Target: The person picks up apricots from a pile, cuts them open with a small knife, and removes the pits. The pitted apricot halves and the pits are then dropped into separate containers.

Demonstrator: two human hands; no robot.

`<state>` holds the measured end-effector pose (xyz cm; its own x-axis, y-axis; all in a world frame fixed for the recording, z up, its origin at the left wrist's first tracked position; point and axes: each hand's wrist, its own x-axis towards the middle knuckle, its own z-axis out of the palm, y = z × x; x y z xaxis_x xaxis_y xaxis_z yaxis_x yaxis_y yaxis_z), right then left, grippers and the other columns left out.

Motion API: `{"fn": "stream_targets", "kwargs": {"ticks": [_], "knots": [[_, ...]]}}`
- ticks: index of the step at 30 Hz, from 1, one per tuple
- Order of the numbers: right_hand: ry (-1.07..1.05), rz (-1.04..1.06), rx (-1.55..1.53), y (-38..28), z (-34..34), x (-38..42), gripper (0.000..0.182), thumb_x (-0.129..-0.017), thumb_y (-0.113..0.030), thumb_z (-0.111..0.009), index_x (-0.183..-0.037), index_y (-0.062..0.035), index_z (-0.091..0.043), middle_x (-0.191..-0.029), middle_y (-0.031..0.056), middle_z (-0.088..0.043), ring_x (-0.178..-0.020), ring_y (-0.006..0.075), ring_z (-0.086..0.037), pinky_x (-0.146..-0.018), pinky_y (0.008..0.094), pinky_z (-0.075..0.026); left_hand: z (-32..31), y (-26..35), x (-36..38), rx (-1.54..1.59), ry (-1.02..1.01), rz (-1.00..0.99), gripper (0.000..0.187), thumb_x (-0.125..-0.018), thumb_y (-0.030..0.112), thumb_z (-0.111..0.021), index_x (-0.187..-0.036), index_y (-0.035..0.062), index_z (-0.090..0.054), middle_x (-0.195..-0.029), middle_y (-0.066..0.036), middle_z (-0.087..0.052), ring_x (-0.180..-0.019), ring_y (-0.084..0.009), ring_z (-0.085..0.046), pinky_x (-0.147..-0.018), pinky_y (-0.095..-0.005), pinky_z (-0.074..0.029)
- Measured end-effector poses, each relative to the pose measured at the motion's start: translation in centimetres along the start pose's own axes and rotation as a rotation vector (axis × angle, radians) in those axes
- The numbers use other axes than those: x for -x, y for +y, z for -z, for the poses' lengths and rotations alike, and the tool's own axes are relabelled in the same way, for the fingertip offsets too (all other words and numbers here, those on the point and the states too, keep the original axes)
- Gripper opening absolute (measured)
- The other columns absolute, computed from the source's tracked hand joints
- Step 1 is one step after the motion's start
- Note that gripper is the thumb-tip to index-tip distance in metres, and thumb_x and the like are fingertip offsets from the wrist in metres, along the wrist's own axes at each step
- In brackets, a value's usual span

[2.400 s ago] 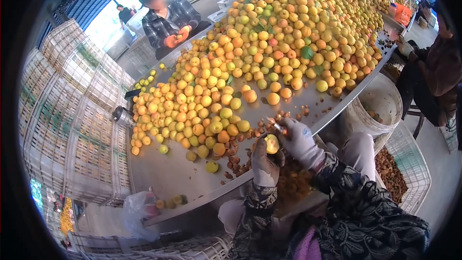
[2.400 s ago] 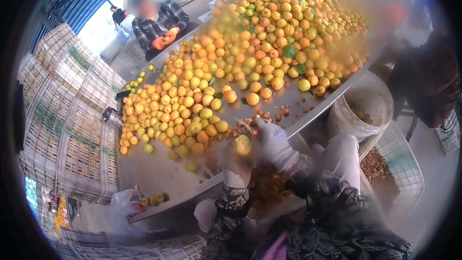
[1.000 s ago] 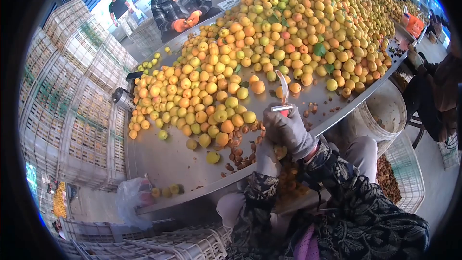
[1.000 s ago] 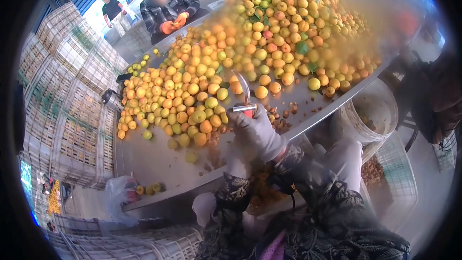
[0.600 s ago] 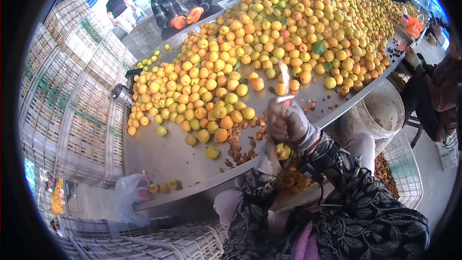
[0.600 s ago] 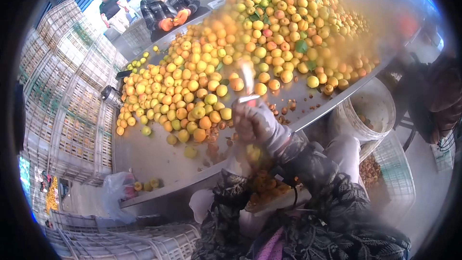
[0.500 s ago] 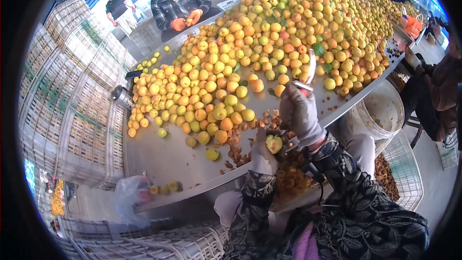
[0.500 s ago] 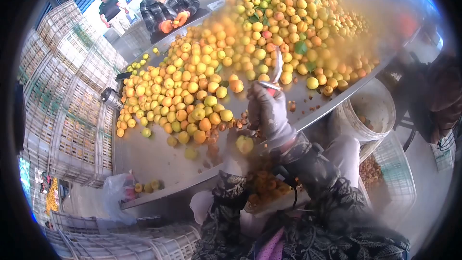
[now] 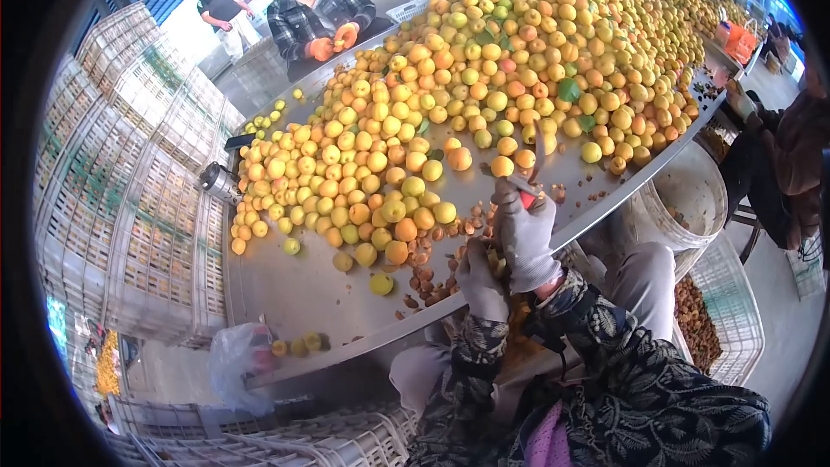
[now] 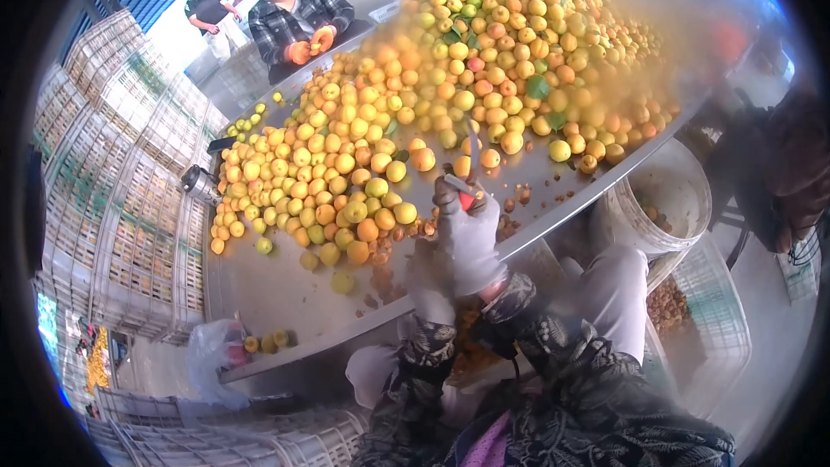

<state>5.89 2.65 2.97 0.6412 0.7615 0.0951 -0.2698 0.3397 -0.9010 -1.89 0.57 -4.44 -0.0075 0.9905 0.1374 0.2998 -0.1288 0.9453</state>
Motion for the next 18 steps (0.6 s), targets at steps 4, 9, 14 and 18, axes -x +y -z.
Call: {"fn": "stream_targets", "kwargs": {"ticks": [4, 9, 14, 18], "knots": [[-0.076, 0.059, -0.034, 0.4, -0.8, 0.4, 0.03, -0.089, -0.032, -0.07, -0.087, -0.0033, -0.063, -0.068, -0.005, -0.056, -0.056, 0.0018, -0.047, -0.048, 0.019, -0.035, -0.2, -0.5, 0.1, 0.251, 0.052, 0.025, 0.032, -0.099, 0.024, -0.048, -0.089, -0.0035, -0.06, -0.081, -0.004, -0.058, -0.073, -0.009, -0.052, -0.061, -0.0279, -0.043], [-0.342, 0.087, -0.042, 0.4, -0.4, 0.9, 0.037, -0.086, -0.038, -0.072, -0.09, -0.0022, -0.065, -0.073, -0.0048, -0.059, -0.062, 0.0026, -0.048, -0.054, 0.0201, -0.04, -0.2, -0.4, 0.0, 0.273, 0.08, -0.096, 0.03, -0.099, 0.023, -0.046, -0.095, -0.0007, -0.063, -0.084, -0.004, -0.061, -0.072, -0.0096, -0.057, -0.064, -0.026, -0.047], [-0.461, 0.087, -0.084, 0.1, -0.9, 1.3, 0.027, -0.087, -0.029, -0.069, -0.082, -0.0036, -0.063, -0.068, -0.006, -0.055, -0.06, 0.0032, -0.047, -0.053, 0.0209, -0.039, 0.5, -2.4, -0.6, 0.229, -0.118, 0.084, 0.025, -0.097, 0.019, -0.047, -0.104, -0.0003, -0.06, -0.092, -0.006, -0.064, -0.084, -0.019, -0.063, -0.077, -0.0311, -0.05], [-0.542, -0.104, -0.034, -1.0, -0.4, 1.1, 0.025, -0.088, -0.027, -0.067, -0.077, -0.0053, -0.061, -0.066, -0.0052, -0.054, -0.057, 0.0039, -0.046, -0.052, 0.0209, -0.038, 3.1, 0.4, -0.6, -0.122, -0.281, -0.132, 0.04, -0.081, 0.023, -0.07, -0.112, 0.0013, -0.057, -0.101, -0.012, -0.066, -0.095, -0.0283, -0.065, -0.082, -0.0379, -0.051]]}}
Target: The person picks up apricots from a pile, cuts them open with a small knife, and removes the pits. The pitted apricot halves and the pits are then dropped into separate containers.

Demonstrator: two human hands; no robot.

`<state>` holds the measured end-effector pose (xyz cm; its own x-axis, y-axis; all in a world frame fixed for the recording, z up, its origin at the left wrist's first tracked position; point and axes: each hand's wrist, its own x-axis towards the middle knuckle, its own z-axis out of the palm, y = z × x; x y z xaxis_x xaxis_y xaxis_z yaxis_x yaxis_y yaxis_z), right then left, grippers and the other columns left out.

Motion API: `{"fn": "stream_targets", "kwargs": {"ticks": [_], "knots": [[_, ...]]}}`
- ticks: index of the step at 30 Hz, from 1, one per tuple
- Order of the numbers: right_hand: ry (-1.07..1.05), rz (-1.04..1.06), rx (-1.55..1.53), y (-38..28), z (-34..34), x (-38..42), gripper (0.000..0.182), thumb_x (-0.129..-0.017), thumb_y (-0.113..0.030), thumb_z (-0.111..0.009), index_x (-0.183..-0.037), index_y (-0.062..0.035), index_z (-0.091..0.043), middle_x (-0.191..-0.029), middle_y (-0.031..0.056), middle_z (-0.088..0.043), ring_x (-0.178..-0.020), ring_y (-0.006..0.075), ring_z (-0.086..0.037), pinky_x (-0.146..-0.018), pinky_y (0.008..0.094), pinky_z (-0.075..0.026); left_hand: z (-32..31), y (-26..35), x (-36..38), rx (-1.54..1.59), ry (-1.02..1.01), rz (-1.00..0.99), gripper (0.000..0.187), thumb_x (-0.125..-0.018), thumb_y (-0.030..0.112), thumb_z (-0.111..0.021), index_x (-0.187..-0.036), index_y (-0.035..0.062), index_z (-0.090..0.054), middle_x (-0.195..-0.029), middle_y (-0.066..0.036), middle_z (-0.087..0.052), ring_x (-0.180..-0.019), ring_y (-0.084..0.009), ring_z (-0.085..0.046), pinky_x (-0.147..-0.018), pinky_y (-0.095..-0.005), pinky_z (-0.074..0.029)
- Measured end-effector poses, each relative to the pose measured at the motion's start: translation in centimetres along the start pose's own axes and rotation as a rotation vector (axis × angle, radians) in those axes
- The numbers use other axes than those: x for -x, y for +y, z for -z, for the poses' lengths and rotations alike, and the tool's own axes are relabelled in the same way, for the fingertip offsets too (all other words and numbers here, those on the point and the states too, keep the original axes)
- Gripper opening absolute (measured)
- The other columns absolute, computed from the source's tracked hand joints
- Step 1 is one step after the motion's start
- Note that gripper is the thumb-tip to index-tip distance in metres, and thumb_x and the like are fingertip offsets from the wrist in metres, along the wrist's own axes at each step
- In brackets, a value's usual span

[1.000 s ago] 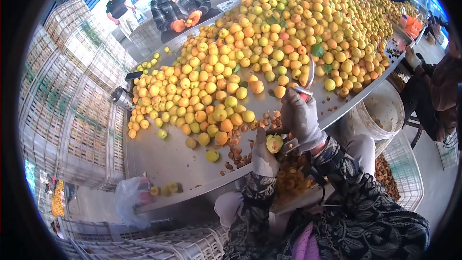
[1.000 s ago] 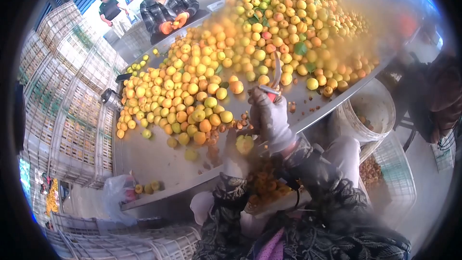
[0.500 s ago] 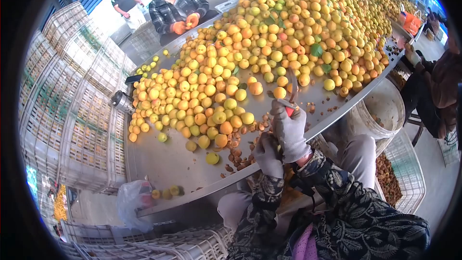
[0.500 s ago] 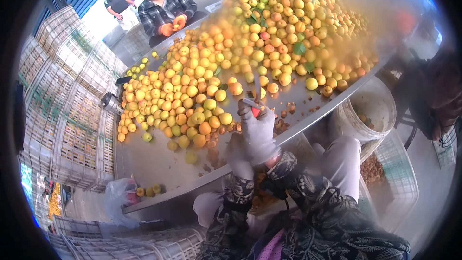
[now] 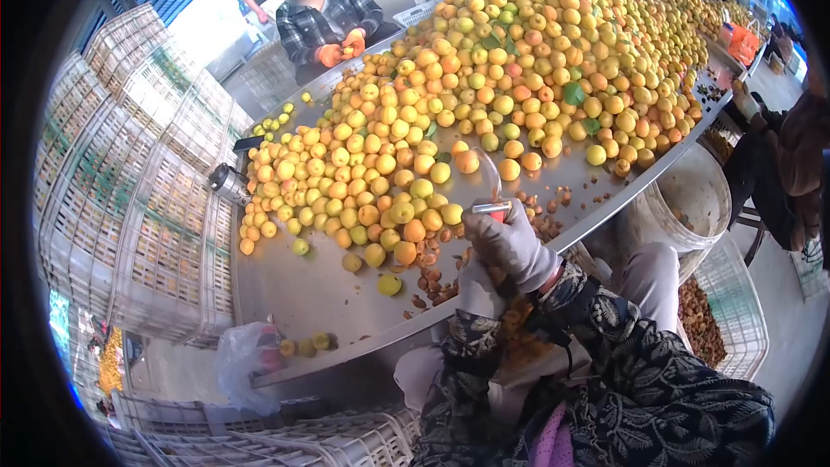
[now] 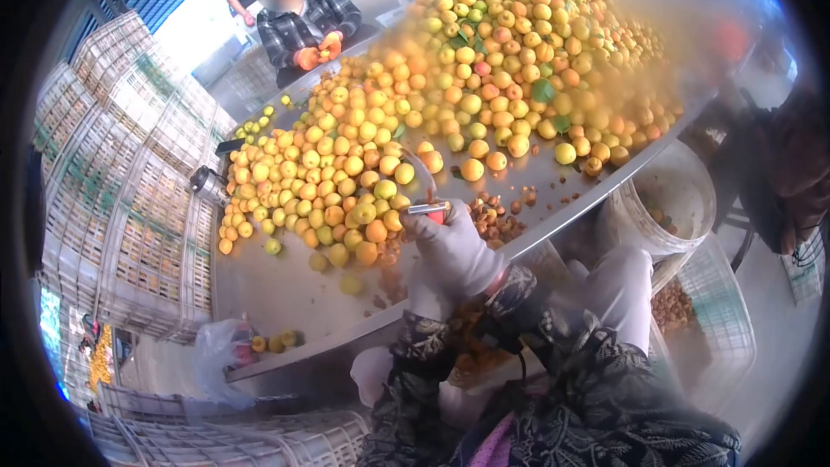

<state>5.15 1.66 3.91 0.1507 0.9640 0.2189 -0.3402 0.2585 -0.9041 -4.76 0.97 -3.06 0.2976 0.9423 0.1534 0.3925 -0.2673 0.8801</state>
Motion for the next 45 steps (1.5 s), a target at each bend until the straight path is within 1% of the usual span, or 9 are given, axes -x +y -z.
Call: {"fn": "stream_targets", "kwargs": {"ticks": [9, 13, 15, 18, 20, 27, 33, 40, 45], "knots": [[-0.262, -0.12, -0.182, -1.2, 1.3, -0.2, 0.018, -0.085, -0.017, -0.066, -0.075, -0.004, -0.059, -0.061, 0.0005, -0.054, -0.049, 0.0089, -0.047, -0.044, 0.0231, -0.034, 0.0, -2.4, 0.5, 0.109, -0.102, -0.307, 0.052, -0.071, 0.023, -0.076, -0.114, 0.0019, -0.055, -0.098, -0.015, -0.065, -0.093, -0.0289, -0.065, -0.078, -0.0374, -0.052], [0.09, -0.01, -0.395, -2.2, 1.9, -1.5, 0.027, -0.093, -0.016, -0.053, -0.069, -0.006, -0.047, -0.049, -0.0003, -0.037, -0.037, 0.0118, -0.036, -0.036, 0.0261, -0.03, -0.1, -0.4, -0.4, 0.186, -0.045, -0.24, 0.041, -0.081, 0.024, -0.069, -0.112, 0.0021, -0.056, -0.097, -0.011, -0.063, -0.09, -0.0256, -0.065, -0.075, -0.0368, -0.053], [0.152, -0.005, -0.436, -2.1, 4.1, -1.5, 0.017, -0.091, -0.016, -0.059, -0.079, -0.0035, -0.06, -0.062, 0.0003, -0.056, -0.047, 0.0074, -0.049, -0.042, 0.0226, -0.039, 0.0, 1.6, -0.8, 1.372, -0.003, 0.51, 0.029, -0.092, 0.026, -0.058, -0.111, 0.0037, -0.056, -0.099, -0.008, -0.062, -0.086, -0.0225, -0.063, -0.071, -0.0349, -0.055], [0.169, -0.144, -0.058, -2.0, 4.4, 0.0, 0.015, -0.09, -0.016, -0.063, -0.085, -0.0024, -0.063, -0.067, 0.0005, -0.06, -0.053, 0.0074, -0.054, -0.045, 0.0233, -0.042, -0.6, -0.3, -2.3, 1.571, 0.008, 0.375, 0.029, -0.099, 0.031, -0.048, -0.11, 0.0055, -0.057, -0.101, -0.007, -0.062, -0.087, -0.0221, -0.063, -0.077, -0.035, -0.054], [0.108, -0.162, 0.047, -0.3, 4.3, 2.0, 0.018, -0.089, -0.02, -0.066, -0.091, -0.0014, -0.065, -0.075, -0.0007, -0.062, -0.064, 0.0061, -0.056, -0.057, 0.0217, -0.046, -1.0, 0.6, -2.3, 1.568, 0.099, 0.289, 0.034, -0.1, 0.035, -0.047, -0.111, 0.0042, -0.056, -0.104, -0.008, -0.061, -0.093, -0.0219, -0.061, -0.086, -0.0349, -0.051], [0.036, -0.323, -0.152, 0.6, 4.0, 3.5, 0.041, -0.087, -0.034, -0.07, -0.112, -0.0029, -0.058, -0.089, 0.0021, -0.063, -0.067, 0.0065, -0.057, -0.055, 0.0214, -0.046, -0.7, 2.9, -2.0, 1.289, 0.092, 0.238, 0.049, -0.1, 0.036, -0.045, -0.132, -0.0002, -0.045, -0.129, -0.011, -0.051, -0.119, -0.0206, -0.049, -0.103, -0.0374, -0.04], [-0.038, -0.151, -0.156, 0.0, 4.7, 3.6, 0.044, -0.085, -0.005, -0.07, -0.125, -0.0066, -0.051, -0.1, 0.0012, -0.064, -0.077, 0.0083, -0.061, -0.063, 0.0237, -0.052, -0.8, 3.2, -1.9, 1.04, 0.039, 0.035, 0.055, -0.1, 0.035, -0.045, -0.142, 0.0, -0.036, -0.137, -0.014, -0.045, -0.126, -0.0233, -0.045, -0.105, -0.0353, -0.038], [0.035, -0.116, -0.182, -0.3, 5.4, 3.2, 0.039, -0.088, -0.005, -0.063, -0.124, -0.0041, -0.048, -0.101, 0.0031, -0.06, -0.084, 0.0107, -0.06, -0.069, 0.023, -0.051, 0.9, 4.0, -1.0, 0.481, 0.065, -0.172, 0.042, -0.095, 0.016, -0.055, -0.133, -0.0014, -0.048, -0.132, -0.016, -0.053, -0.121, -0.0251, -0.051, -0.103, -0.0368, -0.04], [0.054, -0.239, -0.144, -1.1, 4.6, 3.1, 0.038, -0.096, -0.037, -0.057, -0.115, -0.0049, -0.054, -0.089, -0.0012, -0.059, -0.072, 0.0062, -0.056, -0.061, 0.0213, -0.046, 0.5, 4.7, -0.5, 0.207, 0.171, -0.319, 0.034, -0.095, 0.011, -0.054, -0.126, -0.0015, -0.053, -0.125, -0.019, -0.057, -0.116, -0.0304, -0.056, -0.099, -0.0371, -0.043]]}}
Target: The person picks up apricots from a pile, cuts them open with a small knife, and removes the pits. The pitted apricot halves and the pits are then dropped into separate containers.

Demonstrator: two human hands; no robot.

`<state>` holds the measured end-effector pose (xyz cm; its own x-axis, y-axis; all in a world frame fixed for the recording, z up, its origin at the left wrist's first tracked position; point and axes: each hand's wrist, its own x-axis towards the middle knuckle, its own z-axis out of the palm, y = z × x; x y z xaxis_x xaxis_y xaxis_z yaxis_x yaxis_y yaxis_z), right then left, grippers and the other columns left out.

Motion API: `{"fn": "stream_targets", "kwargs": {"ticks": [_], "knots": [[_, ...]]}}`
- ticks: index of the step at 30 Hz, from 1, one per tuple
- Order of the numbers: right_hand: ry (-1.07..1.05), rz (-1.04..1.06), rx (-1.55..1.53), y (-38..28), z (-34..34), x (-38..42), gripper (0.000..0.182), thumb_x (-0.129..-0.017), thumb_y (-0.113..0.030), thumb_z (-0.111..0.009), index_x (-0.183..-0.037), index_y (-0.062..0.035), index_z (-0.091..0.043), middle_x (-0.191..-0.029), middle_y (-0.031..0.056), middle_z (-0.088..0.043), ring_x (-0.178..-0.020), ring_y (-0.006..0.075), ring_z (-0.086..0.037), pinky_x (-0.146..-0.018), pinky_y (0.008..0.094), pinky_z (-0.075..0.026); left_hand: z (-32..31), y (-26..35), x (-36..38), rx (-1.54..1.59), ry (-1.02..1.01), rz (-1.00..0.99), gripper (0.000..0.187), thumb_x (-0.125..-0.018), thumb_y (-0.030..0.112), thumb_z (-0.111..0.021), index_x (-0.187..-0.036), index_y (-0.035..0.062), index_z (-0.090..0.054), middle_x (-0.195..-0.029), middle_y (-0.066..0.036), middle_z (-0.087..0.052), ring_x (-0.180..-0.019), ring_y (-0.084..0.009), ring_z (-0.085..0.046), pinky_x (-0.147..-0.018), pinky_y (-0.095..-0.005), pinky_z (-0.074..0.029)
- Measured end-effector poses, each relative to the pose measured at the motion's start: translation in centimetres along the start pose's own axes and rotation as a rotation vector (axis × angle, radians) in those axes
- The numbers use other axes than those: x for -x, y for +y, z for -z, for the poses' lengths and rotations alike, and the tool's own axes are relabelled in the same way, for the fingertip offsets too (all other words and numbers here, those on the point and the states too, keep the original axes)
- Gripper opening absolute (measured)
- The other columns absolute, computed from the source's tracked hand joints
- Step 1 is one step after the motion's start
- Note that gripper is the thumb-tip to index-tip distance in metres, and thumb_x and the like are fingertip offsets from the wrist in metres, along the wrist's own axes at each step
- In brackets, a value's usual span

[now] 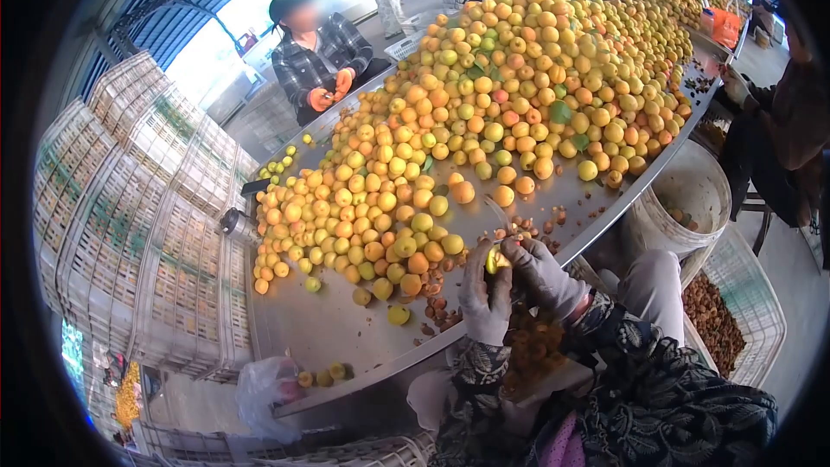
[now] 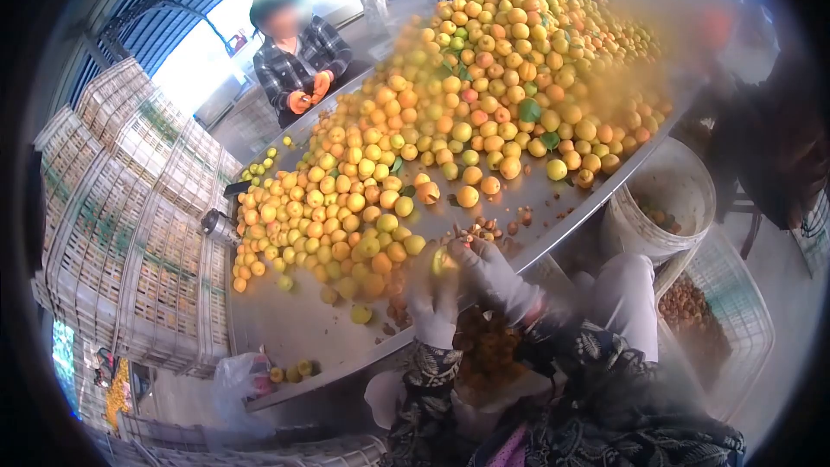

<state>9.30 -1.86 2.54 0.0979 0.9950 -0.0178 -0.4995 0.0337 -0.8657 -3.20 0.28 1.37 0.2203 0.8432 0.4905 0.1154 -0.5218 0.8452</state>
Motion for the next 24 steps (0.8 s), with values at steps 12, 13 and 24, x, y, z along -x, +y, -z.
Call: {"fn": "stream_targets", "kwargs": {"ticks": [12, 13, 24], "knots": [[0.019, -0.335, 0.217, 0.6, -0.6, -1.5, 0.031, -0.1, -0.031, -0.046, -0.107, -0.0038, -0.059, -0.072, 0.004, -0.06, -0.058, 0.01, -0.055, -0.049, 0.0235, -0.04, 0.5, -2.3, -0.1, -0.122, 0.105, 0.014, 0.028, -0.092, 0.007, -0.053, -0.119, 0.0002, -0.056, -0.107, -0.017, -0.063, -0.096, -0.0279, -0.064, -0.085, -0.0357, -0.05], [-0.012, -0.337, 0.261, 0.4, -0.7, -1.4, 0.032, -0.1, -0.032, -0.045, -0.105, -0.0034, -0.06, -0.07, 0.0042, -0.06, -0.056, 0.0103, -0.054, -0.048, 0.0244, -0.039, 0.8, -2.5, -0.1, -0.042, 0.08, 0.11, 0.027, -0.091, 0.006, -0.054, -0.118, 0.0006, -0.057, -0.104, -0.015, -0.064, -0.093, -0.0247, -0.063, -0.084, -0.0338, -0.05], [0.078, -0.125, 0.397, 1.5, -1.1, -2.1, 0.041, -0.092, -0.04, -0.057, -0.097, -0.0002, -0.065, -0.067, -0.0006, -0.055, -0.057, 0.0093, -0.049, -0.051, 0.0265, -0.039, 1.7, -2.3, -0.2, -0.135, 0.097, 0.108, 0.026, -0.086, 0.011, -0.062, -0.11, 0.0025, -0.061, -0.093, -0.011, -0.065, -0.083, -0.0189, -0.063, -0.077, -0.0309, -0.051]]}}
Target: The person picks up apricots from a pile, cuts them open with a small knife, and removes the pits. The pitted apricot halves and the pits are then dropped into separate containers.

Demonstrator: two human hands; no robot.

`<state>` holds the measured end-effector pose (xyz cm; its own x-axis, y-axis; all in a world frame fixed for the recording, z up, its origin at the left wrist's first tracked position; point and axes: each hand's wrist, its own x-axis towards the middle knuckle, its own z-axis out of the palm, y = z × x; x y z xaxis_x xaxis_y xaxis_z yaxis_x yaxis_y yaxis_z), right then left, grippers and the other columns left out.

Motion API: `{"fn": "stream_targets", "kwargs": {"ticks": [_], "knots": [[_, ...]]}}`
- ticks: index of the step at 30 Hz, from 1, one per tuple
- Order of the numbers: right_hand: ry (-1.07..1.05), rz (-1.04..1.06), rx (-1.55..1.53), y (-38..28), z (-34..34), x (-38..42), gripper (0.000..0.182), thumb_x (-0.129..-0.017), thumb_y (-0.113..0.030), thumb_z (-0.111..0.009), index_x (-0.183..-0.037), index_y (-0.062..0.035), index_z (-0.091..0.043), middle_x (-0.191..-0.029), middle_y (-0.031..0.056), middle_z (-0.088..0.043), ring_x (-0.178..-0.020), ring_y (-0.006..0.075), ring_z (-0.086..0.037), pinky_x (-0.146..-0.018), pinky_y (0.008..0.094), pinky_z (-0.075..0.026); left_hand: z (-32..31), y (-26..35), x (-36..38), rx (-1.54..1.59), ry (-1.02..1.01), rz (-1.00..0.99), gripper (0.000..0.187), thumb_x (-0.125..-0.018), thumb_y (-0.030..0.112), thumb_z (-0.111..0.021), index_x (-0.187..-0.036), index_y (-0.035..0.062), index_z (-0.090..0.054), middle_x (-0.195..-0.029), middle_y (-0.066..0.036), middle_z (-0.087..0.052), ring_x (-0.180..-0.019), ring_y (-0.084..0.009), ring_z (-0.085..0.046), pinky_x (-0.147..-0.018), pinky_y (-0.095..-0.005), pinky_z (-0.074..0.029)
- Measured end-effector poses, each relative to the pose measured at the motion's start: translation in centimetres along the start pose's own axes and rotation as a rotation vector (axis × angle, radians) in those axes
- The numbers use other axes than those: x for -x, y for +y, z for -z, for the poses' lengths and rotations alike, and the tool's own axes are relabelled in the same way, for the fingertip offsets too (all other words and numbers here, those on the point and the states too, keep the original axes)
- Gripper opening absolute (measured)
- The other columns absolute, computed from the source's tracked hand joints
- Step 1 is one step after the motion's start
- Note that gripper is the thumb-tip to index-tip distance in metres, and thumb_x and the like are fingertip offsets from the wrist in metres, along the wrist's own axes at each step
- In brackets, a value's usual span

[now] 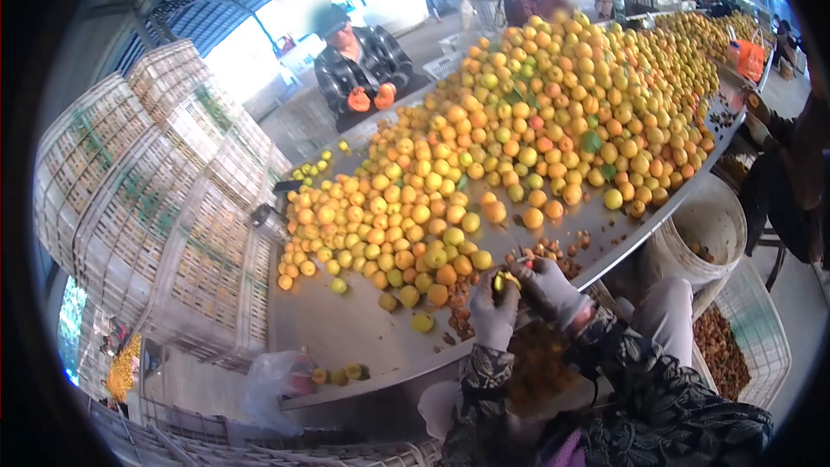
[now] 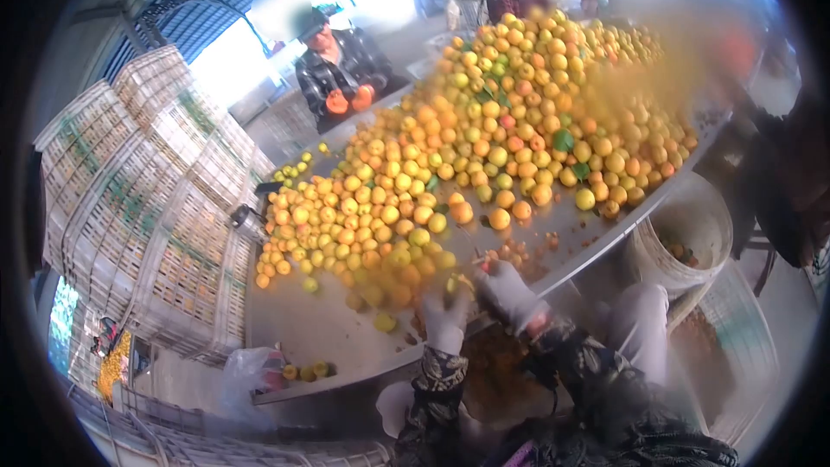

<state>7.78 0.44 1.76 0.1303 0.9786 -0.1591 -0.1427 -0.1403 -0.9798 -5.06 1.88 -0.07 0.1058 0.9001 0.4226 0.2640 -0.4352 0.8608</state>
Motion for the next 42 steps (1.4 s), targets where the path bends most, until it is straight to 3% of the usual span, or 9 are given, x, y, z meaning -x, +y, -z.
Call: {"fn": "stream_targets", "kwargs": {"ticks": [6, 19, 25, 31, 34, 35, 37, 39, 42], "knots": [[-0.281, 0.18, -0.036, -0.2, 1.8, 0.5, 0.038, -0.091, -0.031, -0.063, -0.107, 0.0027, -0.065, -0.087, 0.0025, -0.064, -0.081, 0.0091, -0.056, -0.071, 0.0252, -0.046, 0.5, 1.2, 0.7, -0.221, -0.115, -0.121, 0.04, -0.082, 0.01, -0.063, -0.12, 0.0052, -0.054, -0.108, -0.021, -0.058, -0.097, -0.0391, -0.058, -0.084, -0.0441, -0.047], [-0.234, 0.233, 0.248, 0.5, 1.5, 0.9, 0.037, -0.092, -0.028, -0.063, -0.109, 0.0048, -0.061, -0.091, 0.0096, -0.068, -0.085, 0.0129, -0.059, -0.077, 0.0305, -0.05, 0.1, -0.1, 2.0, -0.178, -0.077, -0.16, 0.046, -0.08, 0.003, -0.059, -0.125, 0.0011, -0.047, -0.115, -0.023, -0.054, -0.107, -0.0421, -0.053, -0.09, -0.0459, -0.044], [-0.3, 0.219, 0.058, 0.2, 1.3, 0.8, 0.029, -0.091, -0.026, -0.064, -0.101, 0.0008, -0.063, -0.082, 0.0009, -0.064, -0.072, 0.0079, -0.057, -0.064, 0.0242, -0.047, -0.2, -0.6, 2.1, -0.179, 0.007, -0.282, 0.041, -0.083, 0.006, -0.06, -0.122, 0.0022, -0.05, -0.11, -0.024, -0.056, -0.1, -0.0429, -0.056, -0.087, -0.0454, -0.046], [-0.169, -0.02, -0.097, -0.7, 0.9, 2.1, 0.027, -0.092, -0.025, -0.062, -0.104, -0.001, -0.061, -0.071, -0.0009, -0.059, -0.061, 0.0094, -0.056, -0.053, 0.0236, -0.044, 0.1, -0.1, 1.3, -0.023, -0.078, -0.059, 0.03, -0.089, 0.009, -0.055, -0.118, 0.0008, -0.052, -0.107, -0.017, -0.061, -0.102, -0.0345, -0.06, -0.086, -0.0379, -0.048], [-0.204, 0.03, -0.397, -0.3, 0.3, 1.3, 0.026, -0.093, -0.028, -0.059, -0.103, -0.0032, -0.06, -0.064, -0.0005, -0.055, -0.054, 0.01, -0.054, -0.048, 0.0235, -0.042, -1.3, -3.2, 0.9, 0.831, 0.093, 0.404, 0.019, -0.087, 0.005, -0.056, -0.106, 0.0028, -0.06, -0.094, -0.012, -0.065, -0.083, -0.0259, -0.062, -0.075, -0.0359, -0.049], [-0.196, 0.015, -0.4, -0.5, 0.0, 1.3, 0.026, -0.093, -0.028, -0.059, -0.103, -0.0032, -0.06, -0.064, -0.0005, -0.055, -0.054, 0.01, -0.054, -0.048, 0.0235, -0.042, -0.4, -1.3, 0.7, 0.547, 0.114, 0.05, 0.022, -0.089, 0.01, -0.055, -0.111, 0.0038, -0.058, -0.094, -0.009, -0.063, -0.085, -0.024, -0.061, -0.08, -0.0337, -0.05], [0.067, 0.181, -0.086, -0.4, -0.1, 1.4, 0.026, -0.094, -0.031, -0.056, -0.099, -0.0057, -0.059, -0.062, 0.0008, -0.054, -0.051, 0.0103, -0.052, -0.046, 0.0231, -0.041, 1.9, 0.1, 0.3, 1.089, 0.021, 0.402, 0.031, -0.094, 0.027, -0.057, -0.114, 0.0037, -0.058, -0.107, -0.011, -0.063, -0.097, -0.0261, -0.062, -0.081, -0.0389, -0.055], [0.028, 0.014, -0.29, -1.0, 0.5, 1.0, 0.026, -0.093, -0.033, -0.056, -0.099, -0.007, -0.058, -0.061, 0.0016, -0.054, -0.05, 0.0108, -0.053, -0.046, 0.0234, -0.042, 1.9, -2.4, -1.2, 1.673, 0.19, 0.603, 0.043, -0.094, 0.04, -0.055, -0.115, 0.0027, -0.059, -0.113, -0.015, -0.062, -0.102, -0.0309, -0.062, -0.087, -0.0454, -0.054], [0.162, -0.014, -0.316, -1.1, 0.3, 1.0, 0.026, -0.092, -0.033, -0.058, -0.095, -0.0078, -0.057, -0.058, 0.0013, -0.052, -0.047, 0.0109, -0.051, -0.043, 0.025, -0.042, 2.6, -2.5, -1.7, 1.729, 0.15, 0.519, 0.053, -0.093, 0.05, -0.052, -0.116, 0.0029, -0.06, -0.119, -0.016, -0.061, -0.11, -0.0337, -0.058, -0.095, -0.0539, -0.048]]}}
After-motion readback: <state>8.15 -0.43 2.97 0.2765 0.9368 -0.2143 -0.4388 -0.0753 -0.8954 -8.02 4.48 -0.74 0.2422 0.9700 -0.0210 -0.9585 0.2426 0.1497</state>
